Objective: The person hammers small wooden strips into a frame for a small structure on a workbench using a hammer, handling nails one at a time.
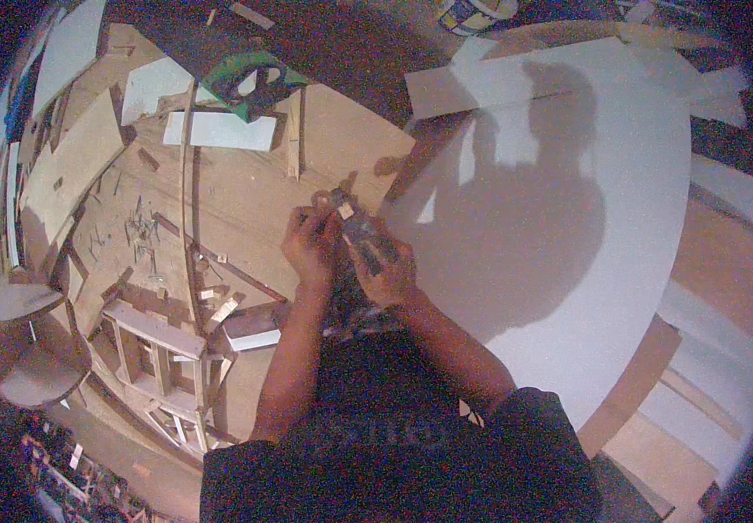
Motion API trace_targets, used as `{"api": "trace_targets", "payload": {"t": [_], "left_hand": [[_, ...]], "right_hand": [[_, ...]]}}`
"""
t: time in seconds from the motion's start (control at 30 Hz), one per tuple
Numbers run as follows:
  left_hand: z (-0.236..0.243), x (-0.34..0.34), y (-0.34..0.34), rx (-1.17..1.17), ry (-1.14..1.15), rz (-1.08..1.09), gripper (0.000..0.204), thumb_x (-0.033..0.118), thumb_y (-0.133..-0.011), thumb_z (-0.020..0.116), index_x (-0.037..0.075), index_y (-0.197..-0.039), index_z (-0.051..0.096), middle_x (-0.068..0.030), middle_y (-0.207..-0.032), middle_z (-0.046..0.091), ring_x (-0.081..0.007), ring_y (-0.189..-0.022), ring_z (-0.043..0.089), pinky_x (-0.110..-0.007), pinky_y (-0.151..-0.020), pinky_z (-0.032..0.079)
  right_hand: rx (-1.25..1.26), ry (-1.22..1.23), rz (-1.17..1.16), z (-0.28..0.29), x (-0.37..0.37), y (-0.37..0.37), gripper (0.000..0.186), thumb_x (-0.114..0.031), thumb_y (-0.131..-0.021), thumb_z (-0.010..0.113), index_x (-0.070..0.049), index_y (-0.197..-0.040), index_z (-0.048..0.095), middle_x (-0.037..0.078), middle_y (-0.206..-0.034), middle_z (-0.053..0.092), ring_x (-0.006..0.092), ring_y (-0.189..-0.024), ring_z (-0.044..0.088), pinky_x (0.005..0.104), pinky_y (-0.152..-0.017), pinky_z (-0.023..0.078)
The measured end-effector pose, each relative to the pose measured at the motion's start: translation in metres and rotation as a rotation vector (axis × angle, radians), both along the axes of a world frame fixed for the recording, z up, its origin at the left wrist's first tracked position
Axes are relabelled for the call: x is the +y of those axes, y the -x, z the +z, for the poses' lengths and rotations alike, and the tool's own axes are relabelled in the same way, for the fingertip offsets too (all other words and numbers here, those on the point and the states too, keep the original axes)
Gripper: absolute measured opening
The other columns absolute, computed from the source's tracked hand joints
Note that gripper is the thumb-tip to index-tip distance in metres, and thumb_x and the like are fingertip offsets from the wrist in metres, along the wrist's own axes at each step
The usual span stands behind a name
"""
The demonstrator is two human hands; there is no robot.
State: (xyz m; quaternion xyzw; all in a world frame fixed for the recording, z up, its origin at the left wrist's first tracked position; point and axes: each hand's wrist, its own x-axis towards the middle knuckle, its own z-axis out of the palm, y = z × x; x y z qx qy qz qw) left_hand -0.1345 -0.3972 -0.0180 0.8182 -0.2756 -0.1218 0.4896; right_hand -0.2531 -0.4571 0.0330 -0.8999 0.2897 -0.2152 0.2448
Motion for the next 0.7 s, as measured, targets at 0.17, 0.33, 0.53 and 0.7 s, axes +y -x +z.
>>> {"api": "trace_targets", "payload": {"t": [0.17, 0.33, 0.53, 0.7], "left_hand": [[0.001, 0.000, -0.002, -0.007, -0.057, -0.004, 0.021, 0.007, -0.072, 0.079, 0.012, -0.092, 0.077, -0.0057, -0.077, 0.061, -0.0226, -0.066, 0.063, -0.035, -0.059, 0.051], [0.007, -0.001, -0.004, -0.004, -0.078, -0.005, 0.020, 0.008, -0.073, 0.078, 0.012, -0.093, 0.077, -0.0062, -0.077, 0.061, -0.0238, -0.065, 0.063, -0.036, -0.059, 0.051], [0.001, 0.006, -0.004, -0.055, -0.025, -0.014, 0.015, 0.008, -0.076, 0.078, 0.010, -0.090, 0.076, -0.0079, -0.079, 0.063, -0.0251, -0.067, 0.064, -0.036, -0.060, 0.051], [0.028, 0.030, -0.012, -0.025, 0.086, 0.015, 0.010, 0.005, -0.079, 0.077, 0.005, -0.089, 0.074, -0.0101, -0.084, 0.067, -0.0232, -0.070, 0.066, -0.033, -0.061, 0.051]], "right_hand": [[0.212, -0.290, -0.188, 0.000, 0.004, -0.007, 0.024, -0.006, -0.090, 0.064, -0.007, -0.114, 0.066, 0.016, -0.099, 0.070, 0.0363, -0.083, 0.069, 0.0430, -0.073, 0.057], [-0.036, -0.201, -0.089, -0.022, 0.008, 0.003, 0.024, -0.007, -0.090, 0.065, -0.004, -0.113, 0.065, 0.016, -0.104, 0.070, 0.0368, -0.083, 0.069, 0.0415, -0.075, 0.056], [-0.047, -0.099, -0.191, 0.027, 0.007, -0.005, 0.023, -0.016, -0.097, 0.057, -0.001, -0.112, 0.065, 0.015, -0.104, 0.068, 0.0321, -0.083, 0.067, 0.0381, -0.076, 0.053], [-0.001, -0.251, -0.393, 0.049, 0.027, 0.035, 0.024, -0.017, -0.098, 0.056, 0.000, -0.114, 0.062, 0.019, -0.111, 0.066, 0.0351, -0.100, 0.064, 0.0433, -0.087, 0.050]]}}
